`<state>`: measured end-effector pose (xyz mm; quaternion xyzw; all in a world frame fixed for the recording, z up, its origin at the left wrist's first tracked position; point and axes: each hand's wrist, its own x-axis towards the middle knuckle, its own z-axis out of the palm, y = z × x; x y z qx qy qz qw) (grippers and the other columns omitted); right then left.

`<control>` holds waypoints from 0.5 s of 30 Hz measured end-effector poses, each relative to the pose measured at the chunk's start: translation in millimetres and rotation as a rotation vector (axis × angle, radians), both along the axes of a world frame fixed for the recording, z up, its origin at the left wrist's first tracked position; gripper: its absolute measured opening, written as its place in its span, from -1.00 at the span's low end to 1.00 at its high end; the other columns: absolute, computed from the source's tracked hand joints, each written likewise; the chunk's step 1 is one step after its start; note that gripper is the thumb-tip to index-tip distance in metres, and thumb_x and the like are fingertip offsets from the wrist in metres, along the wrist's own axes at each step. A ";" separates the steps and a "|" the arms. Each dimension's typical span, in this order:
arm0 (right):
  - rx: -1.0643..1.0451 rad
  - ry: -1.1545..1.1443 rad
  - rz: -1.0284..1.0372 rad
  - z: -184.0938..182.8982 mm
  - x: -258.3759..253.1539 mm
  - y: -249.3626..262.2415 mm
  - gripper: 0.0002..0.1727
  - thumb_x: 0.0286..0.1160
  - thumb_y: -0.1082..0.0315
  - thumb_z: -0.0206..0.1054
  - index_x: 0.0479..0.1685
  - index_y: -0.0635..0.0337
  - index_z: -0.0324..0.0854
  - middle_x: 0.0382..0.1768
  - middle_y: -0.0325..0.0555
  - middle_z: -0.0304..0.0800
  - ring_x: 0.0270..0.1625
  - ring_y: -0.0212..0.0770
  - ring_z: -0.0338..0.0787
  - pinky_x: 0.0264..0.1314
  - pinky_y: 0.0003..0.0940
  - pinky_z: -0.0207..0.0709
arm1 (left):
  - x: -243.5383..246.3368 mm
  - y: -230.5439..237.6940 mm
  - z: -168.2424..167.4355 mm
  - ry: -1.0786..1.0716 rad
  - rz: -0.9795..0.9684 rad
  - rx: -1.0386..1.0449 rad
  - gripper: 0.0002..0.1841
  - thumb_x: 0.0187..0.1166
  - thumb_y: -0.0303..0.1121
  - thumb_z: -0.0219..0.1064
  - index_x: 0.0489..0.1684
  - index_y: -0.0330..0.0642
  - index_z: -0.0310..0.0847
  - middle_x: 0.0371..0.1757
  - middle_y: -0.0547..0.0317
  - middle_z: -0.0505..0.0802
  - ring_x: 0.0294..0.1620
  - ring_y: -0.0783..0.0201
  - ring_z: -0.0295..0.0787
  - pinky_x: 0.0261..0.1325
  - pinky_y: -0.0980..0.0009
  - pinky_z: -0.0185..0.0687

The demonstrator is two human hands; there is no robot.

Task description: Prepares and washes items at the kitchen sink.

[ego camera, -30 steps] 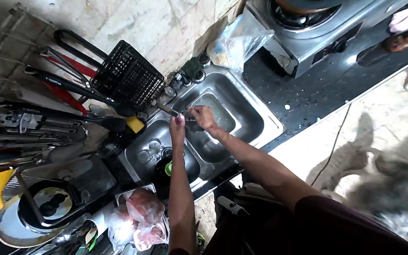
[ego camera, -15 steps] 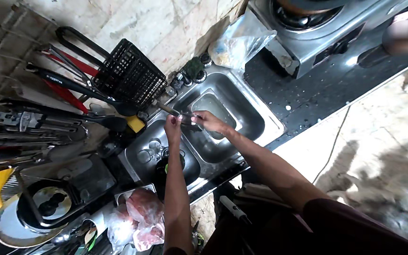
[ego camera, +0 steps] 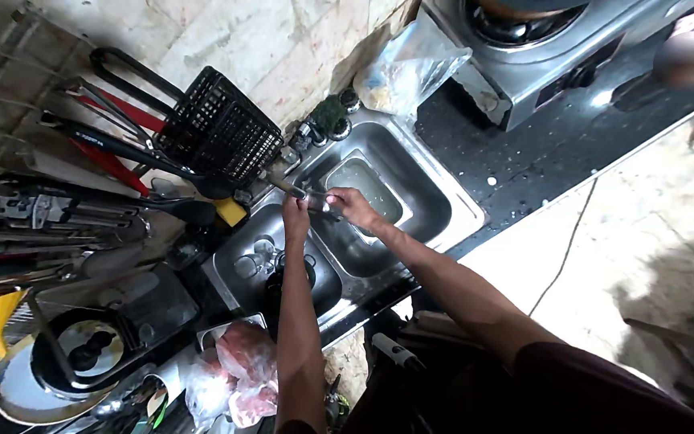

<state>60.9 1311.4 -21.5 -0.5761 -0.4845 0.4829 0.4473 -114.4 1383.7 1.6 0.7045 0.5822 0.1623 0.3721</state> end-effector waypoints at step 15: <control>-0.121 0.282 -0.173 -16.5 7.5 -7.0 -0.72 0.80 0.27 0.13 -0.12 0.23 0.71 -0.36 -0.13 0.70 -0.28 -0.30 0.67 -0.11 -0.26 0.60 | 6.5 -14.0 -21.4 -0.275 0.073 -0.007 -0.65 0.62 -0.33 0.40 0.34 -0.15 0.72 0.37 -0.03 0.74 0.26 0.21 0.76 0.31 0.24 0.75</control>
